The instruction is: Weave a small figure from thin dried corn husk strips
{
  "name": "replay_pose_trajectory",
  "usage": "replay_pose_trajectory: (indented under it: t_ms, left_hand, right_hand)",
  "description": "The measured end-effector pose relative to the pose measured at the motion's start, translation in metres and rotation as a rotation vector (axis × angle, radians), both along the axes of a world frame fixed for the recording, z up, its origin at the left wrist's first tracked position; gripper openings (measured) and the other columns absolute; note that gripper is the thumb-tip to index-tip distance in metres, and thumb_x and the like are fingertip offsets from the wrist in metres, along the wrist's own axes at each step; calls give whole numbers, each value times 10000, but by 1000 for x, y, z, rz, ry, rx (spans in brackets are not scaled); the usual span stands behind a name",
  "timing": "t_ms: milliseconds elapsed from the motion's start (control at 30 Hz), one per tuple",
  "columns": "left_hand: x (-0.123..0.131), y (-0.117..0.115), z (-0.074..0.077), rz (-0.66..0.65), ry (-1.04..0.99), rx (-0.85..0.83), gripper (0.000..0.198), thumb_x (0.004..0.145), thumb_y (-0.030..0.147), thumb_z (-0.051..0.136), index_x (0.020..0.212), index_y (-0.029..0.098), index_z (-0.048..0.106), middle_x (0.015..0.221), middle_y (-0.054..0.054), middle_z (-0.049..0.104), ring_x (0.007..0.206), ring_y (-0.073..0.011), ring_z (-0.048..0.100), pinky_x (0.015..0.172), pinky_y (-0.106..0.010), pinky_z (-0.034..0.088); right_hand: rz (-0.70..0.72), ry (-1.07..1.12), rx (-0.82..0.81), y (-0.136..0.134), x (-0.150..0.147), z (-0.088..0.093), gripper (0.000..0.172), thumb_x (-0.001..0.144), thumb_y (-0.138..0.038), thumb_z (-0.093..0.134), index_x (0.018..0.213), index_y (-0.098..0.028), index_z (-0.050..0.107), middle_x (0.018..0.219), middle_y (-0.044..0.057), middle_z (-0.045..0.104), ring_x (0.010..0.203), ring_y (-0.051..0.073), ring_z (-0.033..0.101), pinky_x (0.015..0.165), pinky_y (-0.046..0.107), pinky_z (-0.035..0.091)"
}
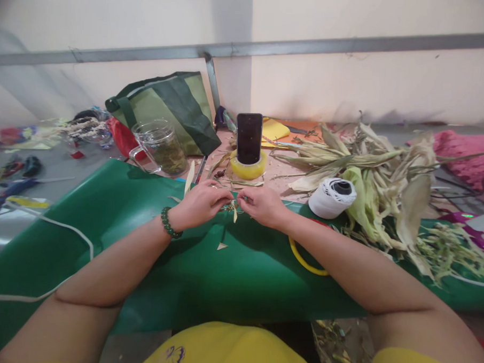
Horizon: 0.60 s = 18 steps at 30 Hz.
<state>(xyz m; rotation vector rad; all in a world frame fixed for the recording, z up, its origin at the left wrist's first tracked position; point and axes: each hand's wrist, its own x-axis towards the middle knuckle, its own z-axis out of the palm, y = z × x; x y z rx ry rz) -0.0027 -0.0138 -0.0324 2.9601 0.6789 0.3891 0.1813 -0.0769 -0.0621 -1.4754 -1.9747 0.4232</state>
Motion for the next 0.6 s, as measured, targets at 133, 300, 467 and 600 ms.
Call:
replay_pose_trajectory:
  t_ms: [133, 300, 467, 600]
  left_hand:
    - [0, -1, 1, -17, -29, -24, 210, 840, 148, 475, 817, 193, 679, 745, -36, 708, 714, -173, 634, 889, -370, 453]
    - [1, -4, 2, -6, -39, -37, 214, 794, 127, 481, 747, 189, 681, 691, -26, 705, 638, -154, 615, 937, -397, 422]
    - [1, -1, 4, 31, -28, 9, 226, 755, 130, 469, 644, 179, 660, 596, -19, 663, 579, -138, 576, 888, -365, 441]
    - [0, 3, 2, 33, -22, 12, 210, 710, 136, 482, 596, 179, 653, 569, -13, 637, 568, -134, 556, 824, -327, 464]
  right_hand:
    - [2, 2, 8, 0, 0, 1, 187, 820, -235, 506, 743, -173, 664, 517, -34, 485, 477, 94, 369, 508, 230, 276]
    - [8, -4, 19, 0, 0, 0, 194, 824, -238, 516, 761, -168, 685, 557, -13, 563, 505, 101, 439, 515, 230, 299]
    - [2, -1, 50, -2, 12, 15, 204, 842, -289, 549, 823, -183, 722, 744, 36, 705, 634, 136, 575, 591, 240, 377]
    - [29, -180, 8, -1, 33, 33, 189, 820, -276, 568, 764, -200, 732, 660, 25, 691, 602, 146, 564, 572, 251, 360]
